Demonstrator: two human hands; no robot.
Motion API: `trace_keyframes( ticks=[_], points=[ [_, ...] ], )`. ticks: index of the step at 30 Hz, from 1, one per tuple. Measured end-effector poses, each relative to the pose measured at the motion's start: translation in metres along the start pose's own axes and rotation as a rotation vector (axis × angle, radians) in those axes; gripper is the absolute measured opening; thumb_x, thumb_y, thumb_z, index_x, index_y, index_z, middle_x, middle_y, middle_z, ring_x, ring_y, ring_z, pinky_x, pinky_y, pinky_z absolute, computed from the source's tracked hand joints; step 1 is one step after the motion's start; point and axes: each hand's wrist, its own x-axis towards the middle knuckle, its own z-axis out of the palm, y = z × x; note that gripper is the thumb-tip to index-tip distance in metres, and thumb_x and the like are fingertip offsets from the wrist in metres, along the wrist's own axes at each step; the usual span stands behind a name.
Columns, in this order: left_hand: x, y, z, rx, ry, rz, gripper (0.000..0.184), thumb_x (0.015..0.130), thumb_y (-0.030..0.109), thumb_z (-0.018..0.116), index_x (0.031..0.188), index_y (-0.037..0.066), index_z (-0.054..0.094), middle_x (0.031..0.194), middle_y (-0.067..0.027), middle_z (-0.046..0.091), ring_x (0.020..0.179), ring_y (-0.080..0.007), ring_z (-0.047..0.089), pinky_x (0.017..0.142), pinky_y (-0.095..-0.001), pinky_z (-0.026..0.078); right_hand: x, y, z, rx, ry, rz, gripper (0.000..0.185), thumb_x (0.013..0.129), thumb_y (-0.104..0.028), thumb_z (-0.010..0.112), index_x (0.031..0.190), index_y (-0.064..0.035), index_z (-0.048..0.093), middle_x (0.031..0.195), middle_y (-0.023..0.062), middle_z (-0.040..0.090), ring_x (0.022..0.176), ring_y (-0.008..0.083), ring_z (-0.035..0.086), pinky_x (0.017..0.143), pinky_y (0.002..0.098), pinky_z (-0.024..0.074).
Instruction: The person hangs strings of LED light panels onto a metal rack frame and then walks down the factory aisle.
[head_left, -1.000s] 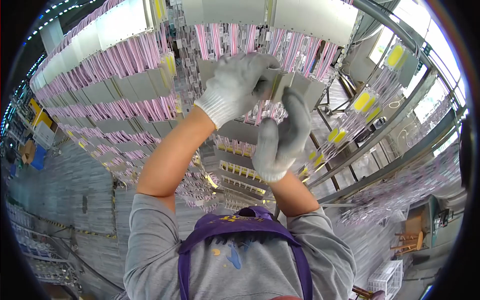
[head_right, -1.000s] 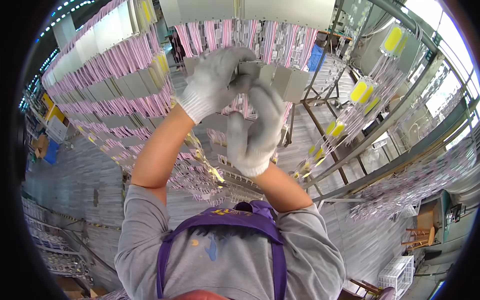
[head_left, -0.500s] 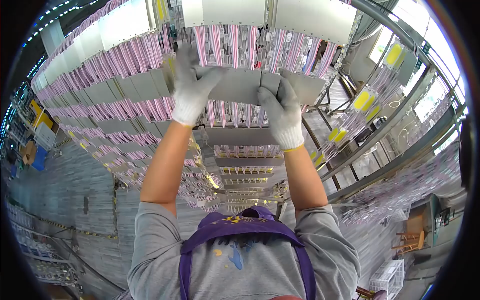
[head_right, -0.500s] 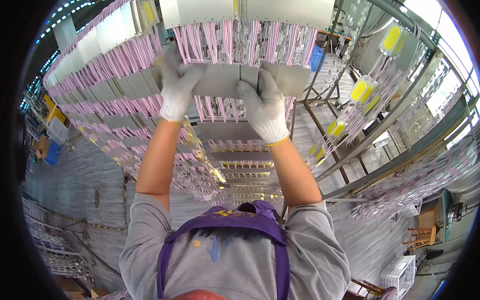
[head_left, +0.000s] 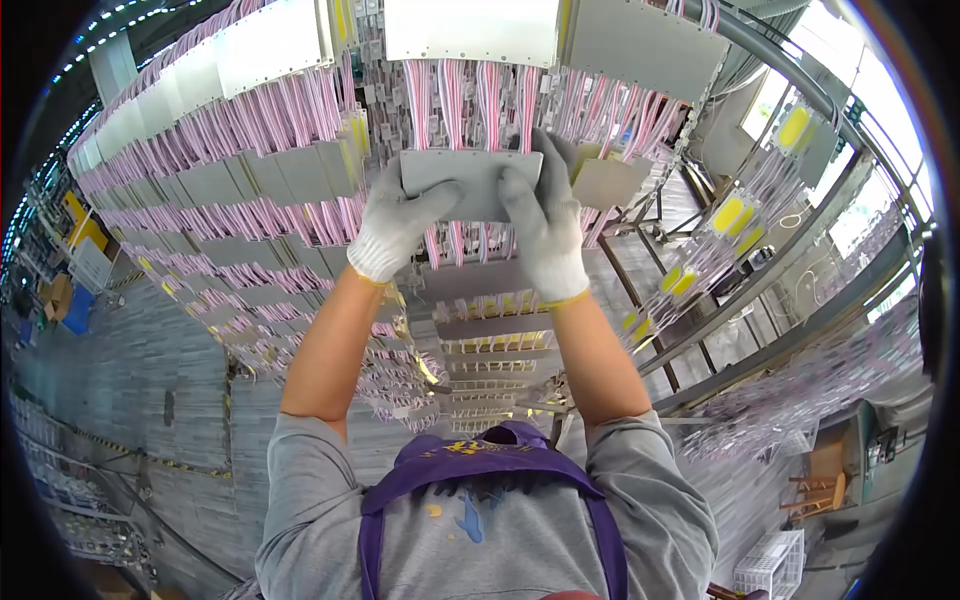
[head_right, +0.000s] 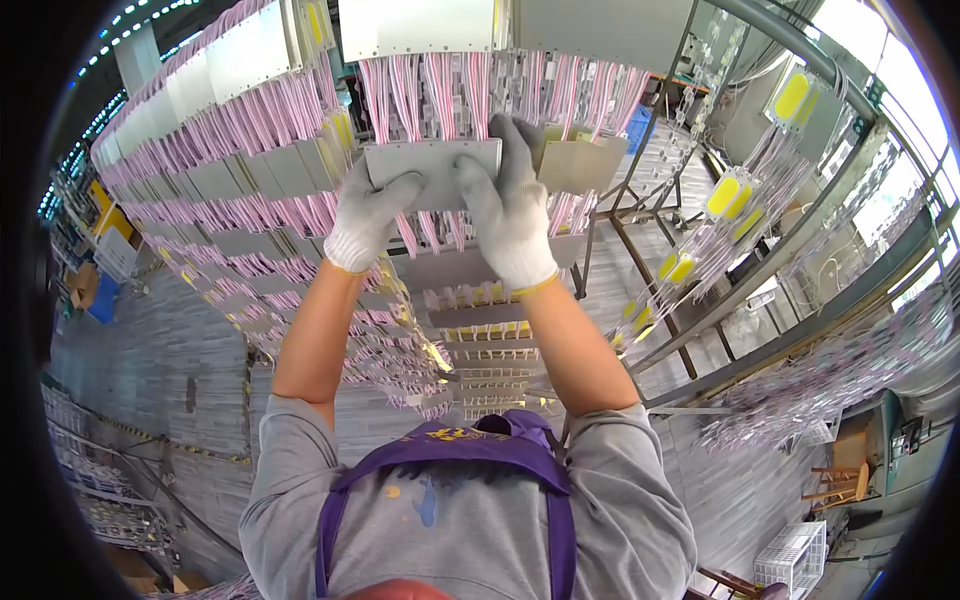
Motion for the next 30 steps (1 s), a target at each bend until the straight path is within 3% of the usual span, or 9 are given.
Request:
trace_keyframes(
  ticks=[2,6,10,12,18,24,26,28,30],
  points=[
    [-0.005,0.008,0.007,-0.167,0.025,-0.06,0.039,0.082,0.012,0.075,0.114,-0.002,0.057,0.101,-0.0076,0.068,0.091,-0.0126,0.064,0.082,-0.0287,0.052,0.012,-0.005,-0.006,0.414,-0.331,0.46,0.045,0.093,-0.032,0.065,0.118,0.0056,0.058,0.109,0.0141,0.065,0.1,0.0155,0.059,0.089,0.0317,0.0482],
    [-0.007,0.009,0.026,0.14,0.101,-0.018,0.045,0.084,0.012,0.071,0.122,-0.003,0.052,0.103,-0.0112,0.068,0.091,-0.0164,0.066,0.082,-0.0313,0.053,0.009,0.013,0.017,0.314,-0.129,0.278,0.045,0.093,-0.036,0.065,0.108,0.0061,0.061,0.09,0.0088,0.066,0.086,0.0121,0.058,0.079,0.0312,0.0493],
    [-0.017,0.006,0.056,0.298,0.26,0.112,0.059,0.085,0.013,0.065,0.134,-0.007,0.039,0.106,-0.0211,0.066,0.094,-0.0285,0.068,0.081,-0.038,0.054,0.011,0.008,0.039,-0.097,0.097,0.107,0.035,0.092,-0.031,0.064,0.104,0.0019,0.062,0.082,0.0183,0.068,0.072,0.0299,0.065,0.071,0.039,0.0518],
    [-0.018,0.006,0.066,0.722,0.413,0.51,0.062,0.087,0.016,0.063,0.137,-0.008,0.035,0.106,-0.0273,0.062,0.097,-0.0411,0.065,0.085,-0.0422,0.053,0.015,0.012,0.047,-0.085,0.078,0.146,0.034,0.092,-0.033,0.063,0.106,-0.0015,0.062,0.082,0.0216,0.067,0.07,0.0379,0.063,0.069,0.0414,0.0517],
    [0.002,-0.001,0.027,0.086,0.172,0.031,0.067,0.087,0.022,0.072,0.137,-0.008,0.039,0.115,-0.0192,0.064,0.099,-0.0253,0.065,0.088,-0.0374,0.052,0.017,0.018,0.038,-0.361,0.207,-0.205,0.039,0.095,-0.039,0.057,0.103,-0.0009,0.061,0.084,0.0229,0.065,0.073,0.0394,0.061,0.073,0.0456,0.049],
    [0.01,-0.007,0.003,-0.28,-0.029,-0.177,0.035,0.086,0.015,0.074,0.115,0.0,0.063,0.107,-0.0058,0.068,0.097,-0.0148,0.064,0.091,-0.0313,0.049,0.008,0.019,0.021,0.327,-0.12,0.271,0.059,0.099,-0.058,0.042,0.093,-0.0008,0.057,0.065,0.0019,0.052,0.061,0.0124,0.052,0.058,0.0273,0.0427],
    [0.012,-0.016,0.0,-0.365,-0.09,-0.195,0.033,0.087,0.015,0.072,0.115,0.0,0.064,0.106,-0.0058,0.069,0.096,-0.014,0.064,0.091,-0.031,0.049,0.016,0.018,-0.002,0.685,-0.436,0.754,0.064,0.097,-0.062,0.041,0.097,-0.0006,0.057,0.07,0.0034,0.055,0.066,0.0108,0.052,0.061,0.0242,0.0437],
    [0.015,-0.013,0.006,-0.319,-0.074,-0.17,0.032,0.088,0.015,0.071,0.115,0.0,0.064,0.106,-0.0054,0.069,0.096,-0.0133,0.064,0.09,-0.0305,0.049,0.021,0.018,0.005,0.614,-0.493,0.65,0.063,0.095,-0.061,0.049,0.103,0.0003,0.058,0.08,0.0048,0.06,0.073,0.0123,0.056,0.068,0.0256,0.048],
    [0.011,-0.006,0.009,-0.274,-0.059,-0.153,0.032,0.088,0.016,0.07,0.115,0.0,0.065,0.106,-0.005,0.069,0.096,-0.0126,0.064,0.089,-0.03,0.05,0.007,0.01,0.023,0.42,-0.086,0.236,0.052,0.093,-0.049,0.061,0.107,0.0018,0.059,0.087,0.0046,0.063,0.077,0.0138,0.061,0.071,0.0266,0.051]
  ],
)
